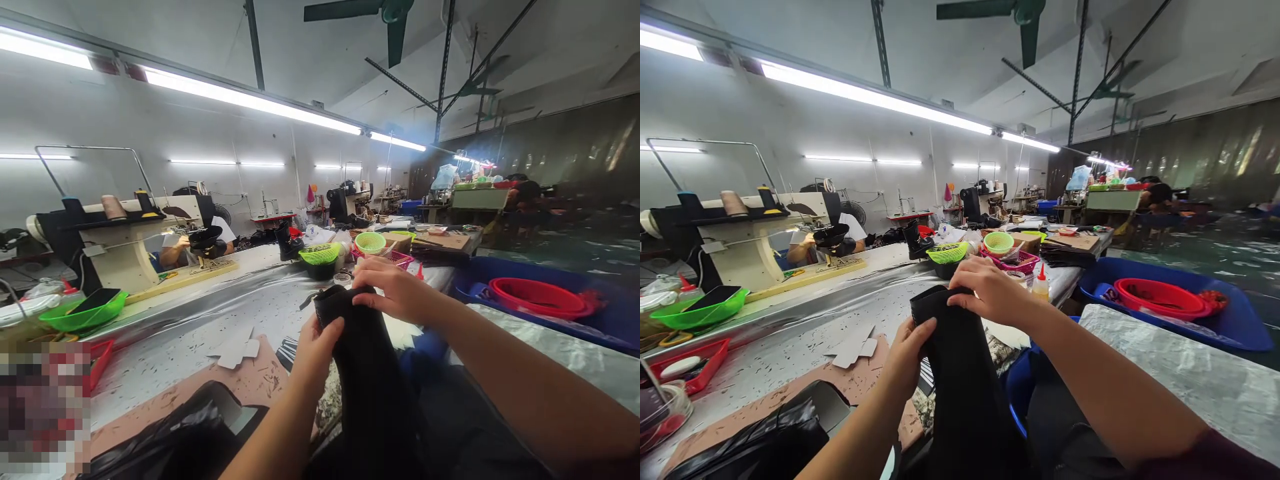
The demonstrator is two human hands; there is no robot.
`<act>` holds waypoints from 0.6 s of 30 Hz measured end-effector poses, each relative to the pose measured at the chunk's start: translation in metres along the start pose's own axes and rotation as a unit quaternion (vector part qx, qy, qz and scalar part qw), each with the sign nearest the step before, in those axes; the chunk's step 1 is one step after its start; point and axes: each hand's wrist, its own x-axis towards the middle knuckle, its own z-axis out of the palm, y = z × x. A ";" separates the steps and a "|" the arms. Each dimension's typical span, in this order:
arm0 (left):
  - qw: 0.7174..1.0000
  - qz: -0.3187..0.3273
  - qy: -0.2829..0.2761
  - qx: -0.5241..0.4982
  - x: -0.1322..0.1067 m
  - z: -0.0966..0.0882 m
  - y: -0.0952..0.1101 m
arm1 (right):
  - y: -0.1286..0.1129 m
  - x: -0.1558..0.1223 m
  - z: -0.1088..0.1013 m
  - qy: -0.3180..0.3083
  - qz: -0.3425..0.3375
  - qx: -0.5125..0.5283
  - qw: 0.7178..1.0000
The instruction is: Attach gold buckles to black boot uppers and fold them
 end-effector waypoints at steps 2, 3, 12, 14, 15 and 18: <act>0.998 0.001 0.040 0.042 -0.002 -0.004 -0.004 | 0.002 -0.011 0.011 0.051 0.095 0.072 0.992; 0.996 0.010 0.063 0.062 -0.003 -0.006 -0.007 | 0.002 -0.018 0.018 0.054 0.156 0.135 0.977; 0.986 0.007 0.058 0.157 -0.012 -0.012 -0.023 | -0.017 -0.043 0.053 0.007 0.351 0.536 0.768; 0.988 0.013 0.025 0.150 -0.016 -0.012 -0.021 | -0.024 -0.043 0.054 0.038 0.365 0.536 0.760; 0.990 0.020 0.009 0.139 -0.017 -0.013 -0.021 | -0.026 -0.043 0.054 0.059 0.369 0.534 0.758; 0.987 0.018 -0.045 0.151 -0.021 -0.018 -0.020 | -0.027 -0.042 0.050 0.122 0.377 0.528 0.751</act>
